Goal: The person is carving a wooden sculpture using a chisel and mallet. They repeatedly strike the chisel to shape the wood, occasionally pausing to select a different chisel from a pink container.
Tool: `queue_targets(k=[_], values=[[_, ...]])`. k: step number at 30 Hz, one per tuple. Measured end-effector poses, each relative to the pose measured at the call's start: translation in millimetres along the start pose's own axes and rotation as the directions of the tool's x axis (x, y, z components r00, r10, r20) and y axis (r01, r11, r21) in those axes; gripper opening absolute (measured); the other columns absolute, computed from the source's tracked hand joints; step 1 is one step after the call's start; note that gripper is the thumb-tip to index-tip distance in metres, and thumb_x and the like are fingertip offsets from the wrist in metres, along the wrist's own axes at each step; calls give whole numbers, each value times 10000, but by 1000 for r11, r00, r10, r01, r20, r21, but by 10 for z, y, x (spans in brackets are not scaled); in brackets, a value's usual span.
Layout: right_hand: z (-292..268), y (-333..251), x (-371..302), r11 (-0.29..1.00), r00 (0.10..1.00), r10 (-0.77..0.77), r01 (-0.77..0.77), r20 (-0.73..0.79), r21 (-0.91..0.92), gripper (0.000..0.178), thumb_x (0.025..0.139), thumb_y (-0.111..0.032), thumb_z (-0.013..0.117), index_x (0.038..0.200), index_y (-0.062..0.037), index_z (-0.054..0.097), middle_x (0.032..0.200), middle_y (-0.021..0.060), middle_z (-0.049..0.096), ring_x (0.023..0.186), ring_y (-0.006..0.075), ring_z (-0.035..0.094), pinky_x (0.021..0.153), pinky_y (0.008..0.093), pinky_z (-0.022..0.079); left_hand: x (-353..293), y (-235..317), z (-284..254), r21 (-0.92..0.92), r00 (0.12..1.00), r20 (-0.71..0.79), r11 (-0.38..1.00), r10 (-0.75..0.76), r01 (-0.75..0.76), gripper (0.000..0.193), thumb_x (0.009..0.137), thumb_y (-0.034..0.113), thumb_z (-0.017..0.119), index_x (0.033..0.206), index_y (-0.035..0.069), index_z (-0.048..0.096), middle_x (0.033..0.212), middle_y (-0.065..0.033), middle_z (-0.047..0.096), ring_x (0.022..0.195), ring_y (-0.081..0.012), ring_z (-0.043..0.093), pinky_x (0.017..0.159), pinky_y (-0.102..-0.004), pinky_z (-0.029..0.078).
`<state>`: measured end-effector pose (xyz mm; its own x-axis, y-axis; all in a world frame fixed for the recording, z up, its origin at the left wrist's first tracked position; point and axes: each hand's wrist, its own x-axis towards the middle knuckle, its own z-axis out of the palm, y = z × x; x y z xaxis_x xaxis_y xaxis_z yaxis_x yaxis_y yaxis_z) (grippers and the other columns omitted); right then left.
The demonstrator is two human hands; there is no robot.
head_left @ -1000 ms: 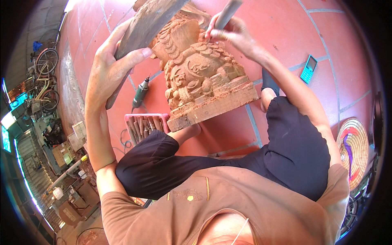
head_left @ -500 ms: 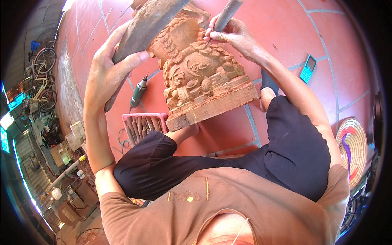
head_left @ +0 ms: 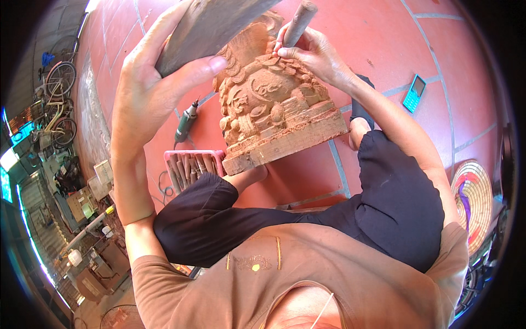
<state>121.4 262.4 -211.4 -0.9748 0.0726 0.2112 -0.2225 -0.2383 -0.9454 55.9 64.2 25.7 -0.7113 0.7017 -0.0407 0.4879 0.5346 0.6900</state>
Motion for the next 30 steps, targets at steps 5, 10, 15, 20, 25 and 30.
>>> queue_targets(k=[5,10,15,20,25,30], values=[[60,-53,1,1000,1000,1,-2,-18,-25,165,899,-47,661,1033,-40,565,950,7,608,933,92,606,855,279,508,79,-111,-10,371,957,158,884,242,-285,630,756,158,792,1329,74,543,1148,-169,674,1016,-306,678,865,-338,513],[54,-111,14,995,998,65,-65,8,-77,140,919,-23,636,1032,-33,554,1007,12,585,978,111,592,938,296,492,97,113,-58,386,953,145,871,267,-303,635,762,172,784,1340,102,532,1128,-177,668,1038,-312,650,891,-368,501],[26,-42,3,997,1000,19,-20,-14,-74,149,911,-47,645,1033,-36,560,962,17,599,950,111,608,875,287,507,78,228,60,238,985,34,956,170,-173,664,770,122,778,1378,95,512,1182,-146,670,1075,-208,652,957,-335,469],[-3,-17,-26,974,985,135,-112,-111,197,177,902,-59,658,1045,-31,557,951,46,622,928,141,650,836,292,540,139,-50,16,505,972,176,834,154,-223,645,770,224,770,1355,143,513,1107,-190,665,1014,-373,647,867,-393,509],[-72,3,-145,961,944,223,-172,-244,217,138,939,-87,626,1059,-73,559,998,46,642,954,170,676,850,315,560,78,-176,-56,373,991,68,919,114,-131,649,769,218,788,1354,125,522,1110,-174,681,1016,-309,675,873,-358,506],[92,-90,-70,974,975,143,-108,-168,200,160,925,-50,635,1062,-42,552,979,47,633,949,155,662,863,307,551,3,-229,-150,264,999,7,963,49,-49,652,771,85,778,1367,36,519,1187,-86,650,1084,-155,604,959,-313,465]])
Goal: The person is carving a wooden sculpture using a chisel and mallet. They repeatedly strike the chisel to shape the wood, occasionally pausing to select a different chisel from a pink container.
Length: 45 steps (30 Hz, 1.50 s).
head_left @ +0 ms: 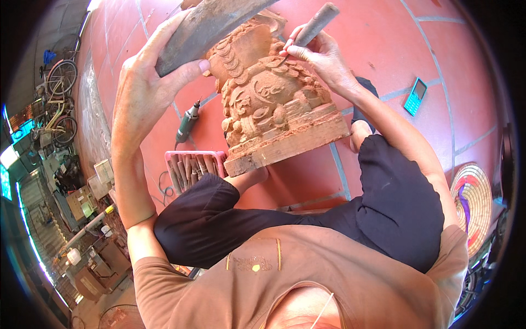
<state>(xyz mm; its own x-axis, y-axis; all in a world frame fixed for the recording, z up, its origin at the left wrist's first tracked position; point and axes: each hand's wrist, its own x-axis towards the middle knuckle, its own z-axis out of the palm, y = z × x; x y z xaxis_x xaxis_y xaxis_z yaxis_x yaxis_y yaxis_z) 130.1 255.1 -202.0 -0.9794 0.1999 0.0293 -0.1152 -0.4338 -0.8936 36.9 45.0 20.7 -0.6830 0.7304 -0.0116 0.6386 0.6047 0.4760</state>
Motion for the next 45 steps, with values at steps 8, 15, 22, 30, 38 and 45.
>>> queue_targets(k=[8,15,22,30,38,45], values=[[61,56,52,975,985,-127,145,115,-170,172,907,-33,654,1057,-27,569,932,12,609,917,82,611,872,272,515,-126,57,-113,-49,999,-40,999,-14,12,654,781,53,761,1382,23,503,1175,-97,642,1059,-149,610,931,-294,475],[20,30,26,957,986,-101,133,136,-258,218,919,-18,636,1104,-41,524,1009,38,610,1002,137,619,943,312,512,-186,170,-141,-226,990,-128,974,-65,35,673,809,36,736,1418,11,451,1130,-106,657,1021,-135,620,891,-274,488],[122,12,-12,947,984,-151,172,96,-270,189,896,-54,678,1041,-38,558,912,28,628,893,96,627,835,282,529,-73,89,38,162,983,50,970,177,-183,628,755,173,794,1328,95,548,1173,-161,667,1048,-314,669,891,-338,511],[82,12,-5,951,984,-128,156,121,-268,206,905,-40,663,1076,-38,548,967,25,625,955,113,622,887,294,522,-57,251,22,-185,993,-55,977,101,-109,645,765,38,770,1359,10,520,1279,-124,621,1132,-157,602,984,-305,451],[-108,122,37,1000,997,6,-5,-82,13,212,909,-56,655,1070,-11,525,937,69,627,881,157,664,802,300,560,-31,49,135,250,990,94,960,103,-124,644,768,225,786,1353,127,533,1153,-180,664,1018,-309,678,873,-352,515],[-55,98,52,999,1000,-27,28,-11,40,195,929,-70,641,1089,-45,532,985,61,637,959,171,673,852,323,564,-103,-108,55,76,999,-18,996,39,-38,630,781,203,787,1356,128,541,1152,-164,682,1023,-242,690,869,-332,515]])
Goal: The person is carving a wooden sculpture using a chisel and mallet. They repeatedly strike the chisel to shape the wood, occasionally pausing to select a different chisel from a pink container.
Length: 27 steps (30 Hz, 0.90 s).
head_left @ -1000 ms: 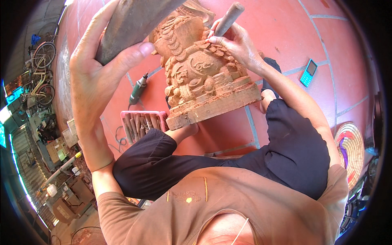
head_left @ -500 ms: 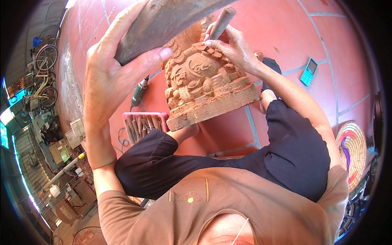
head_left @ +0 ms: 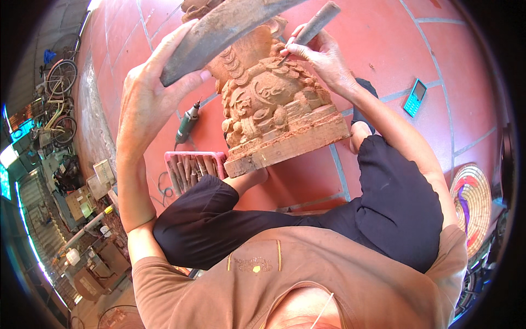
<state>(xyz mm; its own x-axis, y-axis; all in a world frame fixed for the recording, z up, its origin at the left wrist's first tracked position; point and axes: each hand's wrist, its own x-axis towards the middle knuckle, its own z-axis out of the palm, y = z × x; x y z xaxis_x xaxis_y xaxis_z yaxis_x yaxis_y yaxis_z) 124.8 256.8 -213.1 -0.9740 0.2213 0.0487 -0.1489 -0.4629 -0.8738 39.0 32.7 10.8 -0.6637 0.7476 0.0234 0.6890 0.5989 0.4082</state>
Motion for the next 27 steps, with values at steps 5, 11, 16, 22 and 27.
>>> queue_targets(k=[5,11,16,22,27], values=[[183,-30,4,972,990,-133,141,55,-188,216,899,-47,670,1073,-27,544,932,46,636,889,117,649,813,286,549,-46,52,-89,-67,999,-34,997,32,-34,641,760,118,799,1349,86,547,1206,-100,675,1080,-156,641,923,-314,496],[232,-59,6,916,980,-163,192,113,-351,217,890,-80,693,1050,-41,552,885,39,651,873,107,655,791,290,544,-113,139,-171,-233,997,-77,972,-4,-14,651,746,64,795,1344,26,540,1231,-95,655,1103,-159,619,965,-321,476],[245,-103,1,891,976,-181,213,117,-401,245,886,-105,702,1067,-35,552,889,61,665,853,139,678,764,310,555,-160,175,-227,-304,986,-94,947,-138,103,695,770,10,737,1409,2,465,1150,-107,655,1044,-156,625,896,-290,488],[294,-64,57,823,959,-219,280,178,-494,346,856,-123,728,1136,-32,547,849,109,685,776,205,699,706,344,566,-180,161,-122,-154,999,-38,988,-10,4,674,759,45,762,1380,16,502,1184,-110,659,1058,-171,632,912,-312,491],[305,-103,60,803,955,-237,297,180,-517,419,848,-111,724,1219,-59,536,807,127,683,737,223,693,682,352,557,-210,226,-282,-2,999,-43,1000,1,-1,646,755,108,782,1350,47,540,1250,-115,652,1109,-187,636,952,-332,485]])
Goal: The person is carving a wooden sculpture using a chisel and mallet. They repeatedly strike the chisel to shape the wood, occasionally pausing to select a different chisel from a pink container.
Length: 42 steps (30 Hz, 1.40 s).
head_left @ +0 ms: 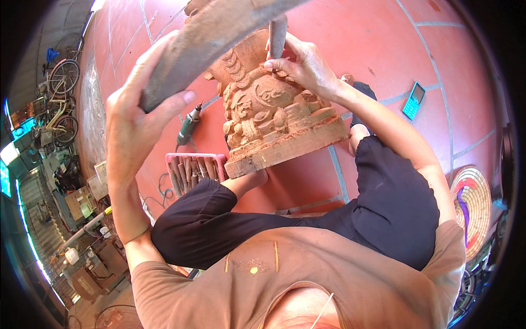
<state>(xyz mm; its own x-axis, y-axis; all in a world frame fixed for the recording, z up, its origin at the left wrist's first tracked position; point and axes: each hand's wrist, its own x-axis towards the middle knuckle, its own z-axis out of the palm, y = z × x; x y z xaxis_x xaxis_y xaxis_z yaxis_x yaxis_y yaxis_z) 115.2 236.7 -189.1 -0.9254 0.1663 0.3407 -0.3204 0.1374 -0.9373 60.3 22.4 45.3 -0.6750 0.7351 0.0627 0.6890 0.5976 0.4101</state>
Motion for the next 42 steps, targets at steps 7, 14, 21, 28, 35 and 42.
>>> queue_targets(k=[7,14,21,28,35,42], values=[[0,59,-1,1000,1000,9,-9,24,12,351,852,-121,720,1149,-57,544,798,106,681,734,204,690,685,338,548,-107,33,88,-40,993,57,994,-100,102,671,765,90,769,1380,36,507,1219,-118,657,1093,-189,630,957,-332,477],[-202,229,-96,927,978,209,-190,-26,322,207,877,-70,662,1046,-3,563,926,57,650,858,126,654,777,295,540,-204,-95,180,-136,980,95,973,-172,184,671,780,109,775,1382,16,496,1201,-144,661,1095,-185,622,951,-343,481],[-392,97,-155,900,958,287,-265,-13,345,209,924,-38,630,1113,-37,539,950,45,615,939,135,654,810,292,537,-185,-119,298,-357,923,114,852,-368,383,688,764,76,696,1412,16,472,946,-37,629,740,-71,540,636,-216,417],[-262,182,-133,952,974,206,-177,-92,251,297,944,-63,613,1212,-33,486,1011,65,606,956,148,661,824,295,545,-183,-104,337,-469,909,157,780,-387,413,687,773,82,699,1417,20,465,863,-7,610,675,-63,522,591,-211,406],[-253,55,-137,940,968,248,-232,-37,249,309,962,-82,596,1237,-42,462,1029,77,604,960,161,664,806,292,561,-206,-174,321,-525,928,183,766,-323,371,672,800,2,738,1400,-53,438,1210,-125,624,1070,-162,610,933,-297,485],[-221,209,-87,942,982,183,-163,-44,292,294,941,-108,610,1208,-34,509,930,78,669,817,127,661,709,298,541,-132,-109,339,-484,941,157,808,-298,337,681,791,5,722,1409,-34,438,1132,-101,624,961,-128,586,829,-265,459]])
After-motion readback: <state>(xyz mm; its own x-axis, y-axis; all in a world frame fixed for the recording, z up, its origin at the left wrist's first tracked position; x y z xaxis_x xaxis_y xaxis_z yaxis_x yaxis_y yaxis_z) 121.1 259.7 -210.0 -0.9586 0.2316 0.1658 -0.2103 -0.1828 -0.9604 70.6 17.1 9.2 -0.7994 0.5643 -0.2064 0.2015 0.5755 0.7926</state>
